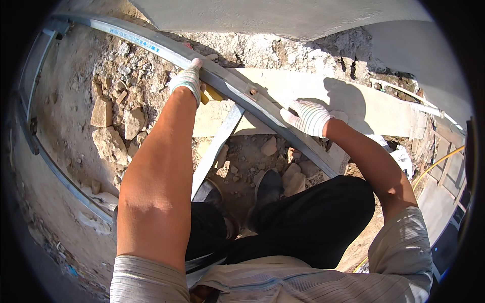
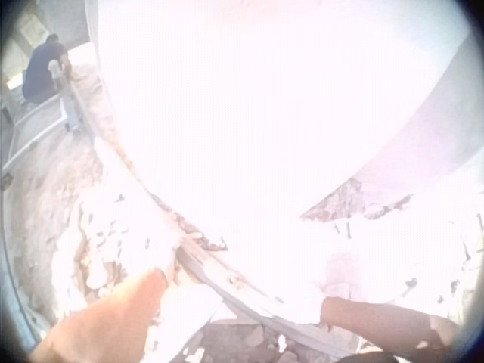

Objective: The person retrieves a pair of pliers from a toolbox and uses them to bend and adjust a metal frame on the ground. They repeatedly reposition the frame and apply force with the pliers to shape the metal. Another person is visible nearby but does not assist.

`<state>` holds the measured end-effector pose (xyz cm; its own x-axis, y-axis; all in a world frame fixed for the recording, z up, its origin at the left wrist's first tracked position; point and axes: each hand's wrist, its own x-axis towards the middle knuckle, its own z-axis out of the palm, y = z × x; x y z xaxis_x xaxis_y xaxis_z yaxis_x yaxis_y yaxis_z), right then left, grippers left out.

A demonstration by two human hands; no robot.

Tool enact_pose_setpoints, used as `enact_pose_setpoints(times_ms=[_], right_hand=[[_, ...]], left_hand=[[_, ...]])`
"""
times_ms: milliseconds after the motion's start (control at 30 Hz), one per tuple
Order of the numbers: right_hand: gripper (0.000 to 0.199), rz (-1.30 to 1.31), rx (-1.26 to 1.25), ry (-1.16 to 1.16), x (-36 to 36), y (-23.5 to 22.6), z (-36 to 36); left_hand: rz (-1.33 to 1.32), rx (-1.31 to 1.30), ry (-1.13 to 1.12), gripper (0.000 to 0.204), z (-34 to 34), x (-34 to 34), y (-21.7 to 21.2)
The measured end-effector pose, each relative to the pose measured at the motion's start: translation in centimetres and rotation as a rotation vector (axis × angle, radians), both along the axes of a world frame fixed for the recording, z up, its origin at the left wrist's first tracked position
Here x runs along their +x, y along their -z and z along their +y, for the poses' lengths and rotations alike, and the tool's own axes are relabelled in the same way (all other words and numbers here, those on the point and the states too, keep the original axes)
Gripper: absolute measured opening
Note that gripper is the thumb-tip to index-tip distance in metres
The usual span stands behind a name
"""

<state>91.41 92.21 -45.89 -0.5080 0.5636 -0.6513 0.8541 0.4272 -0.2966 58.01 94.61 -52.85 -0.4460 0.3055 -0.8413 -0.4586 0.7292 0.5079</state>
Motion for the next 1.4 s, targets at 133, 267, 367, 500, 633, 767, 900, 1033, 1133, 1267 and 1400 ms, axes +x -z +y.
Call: enact_pose_setpoints(times_ms=[133, 267, 367, 500, 633, 767, 900, 1033, 1133, 1267, 1400], right_hand=[[0.063, 0.088, 0.043, 0.132, -7.3, 3.1, 4.1], [0.066, -0.042, 0.018, 0.137, -10.5, 4.2, 5.1], [0.062, -0.036, -0.051, 0.161, -10.1, 5.0, 5.2], [0.057, -0.002, -0.079, 0.059, -10.4, 4.5, 5.6], [0.052, 0.235, 0.016, 0.016, -9.5, 4.9, 5.0], [0.06, 0.154, 0.045, 0.115, -9.2, 5.1, 4.9], [0.058, 0.0, -0.048, 0.092, -10.2, 5.4, 5.5], [0.056, 0.094, -0.064, 0.048, -10.6, 3.5, 5.8], [0.055, 0.109, -0.054, 0.101, -10.1, 4.4, 6.1], [0.053, -0.005, -0.068, 0.006, -10.2, 5.8, 6.1], [0.058, 0.187, -0.054, 0.144, -9.9, 4.7, 6.0]], left_hand=[[-0.009, 0.021, 0.023, 0.038, -0.2, -0.4, 0.1], [-0.016, 0.02, 0.038, 0.038, 0.0, 0.0, 0.5], [-0.031, 0.048, 0.054, 0.039, -0.3, -0.2, 1.0], [-0.029, 0.018, 0.053, 0.04, -0.2, -0.2, 0.6], [-0.028, 0.034, 0.054, 0.04, -0.2, -0.4, 0.8], [-0.03, 0.053, 0.055, 0.04, -0.2, -0.4, 1.1], [-0.032, 0.091, 0.023, 0.039, -0.4, 0.3, 0.4], [-0.033, 0.098, 0.036, 0.04, -0.6, -0.6, 0.7], [-0.028, 0.087, 0.044, 0.04, -0.4, 0.0, 0.3], [-0.025, 0.071, 0.062, 0.04, -0.5, 0.1, 0.1], [-0.001, 0.093, 0.059, 0.041, -0.6, 0.0, -0.1]])
